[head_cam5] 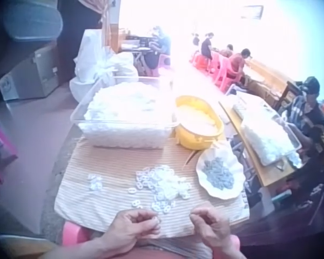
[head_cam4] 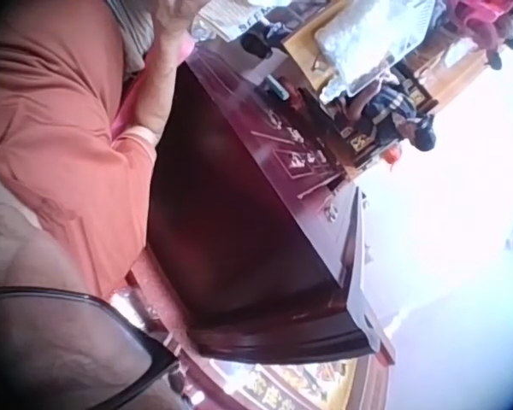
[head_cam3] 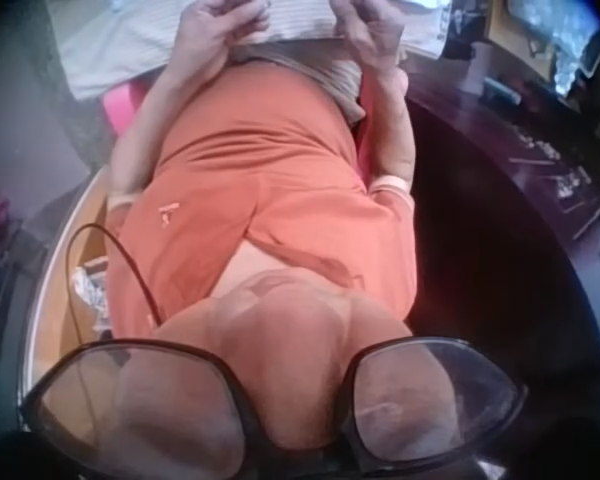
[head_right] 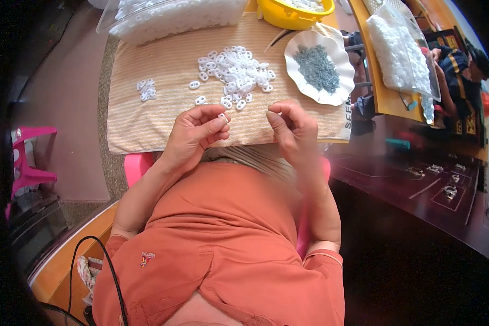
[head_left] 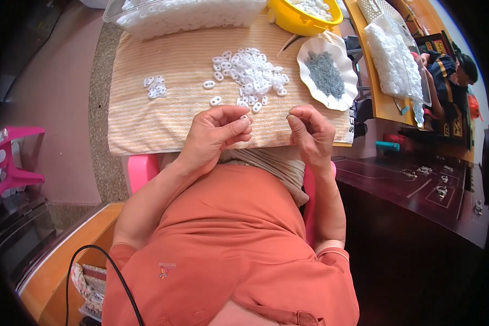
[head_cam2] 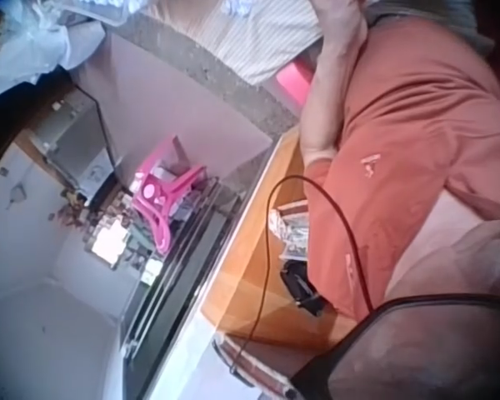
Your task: Assembling small plastic components by manually inserting small blue inserts into white plastic housings.
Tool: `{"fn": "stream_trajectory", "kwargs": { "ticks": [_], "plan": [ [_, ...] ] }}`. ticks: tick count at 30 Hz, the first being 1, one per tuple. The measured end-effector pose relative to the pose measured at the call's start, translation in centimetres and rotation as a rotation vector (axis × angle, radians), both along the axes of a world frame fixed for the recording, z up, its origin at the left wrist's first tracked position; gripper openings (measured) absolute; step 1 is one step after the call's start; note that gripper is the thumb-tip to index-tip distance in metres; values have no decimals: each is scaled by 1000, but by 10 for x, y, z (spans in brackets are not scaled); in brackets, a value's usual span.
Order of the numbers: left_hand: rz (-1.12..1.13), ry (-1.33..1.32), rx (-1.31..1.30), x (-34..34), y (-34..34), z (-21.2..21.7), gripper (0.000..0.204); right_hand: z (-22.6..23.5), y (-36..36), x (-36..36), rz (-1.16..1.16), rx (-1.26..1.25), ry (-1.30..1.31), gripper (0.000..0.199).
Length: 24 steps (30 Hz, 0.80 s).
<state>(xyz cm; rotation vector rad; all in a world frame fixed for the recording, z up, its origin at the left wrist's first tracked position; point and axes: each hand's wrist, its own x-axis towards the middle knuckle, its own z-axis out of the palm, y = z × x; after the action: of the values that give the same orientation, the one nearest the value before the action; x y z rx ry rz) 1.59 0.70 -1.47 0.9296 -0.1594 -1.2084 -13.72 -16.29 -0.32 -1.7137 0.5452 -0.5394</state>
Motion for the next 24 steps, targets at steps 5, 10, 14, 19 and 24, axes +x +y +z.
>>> {"fn": "stream_trajectory", "kwargs": {
  "ticks": [5,10,14,19,24],
  "plan": [
    [-4,-32,-20,0,1,0,18,-2,3,2,29,34,18,7],
    [-23,-21,-46,2,2,1,17,0,5,3,31,57,39,8],
    [-48,-10,-42,0,2,2,17,2,8,5,14,97,33,8],
    [-45,-21,-26,0,3,2,19,2,12,8,71,131,41,7],
    [-49,14,6,2,3,4,20,-1,19,13,121,111,53,7]
  ]
}}
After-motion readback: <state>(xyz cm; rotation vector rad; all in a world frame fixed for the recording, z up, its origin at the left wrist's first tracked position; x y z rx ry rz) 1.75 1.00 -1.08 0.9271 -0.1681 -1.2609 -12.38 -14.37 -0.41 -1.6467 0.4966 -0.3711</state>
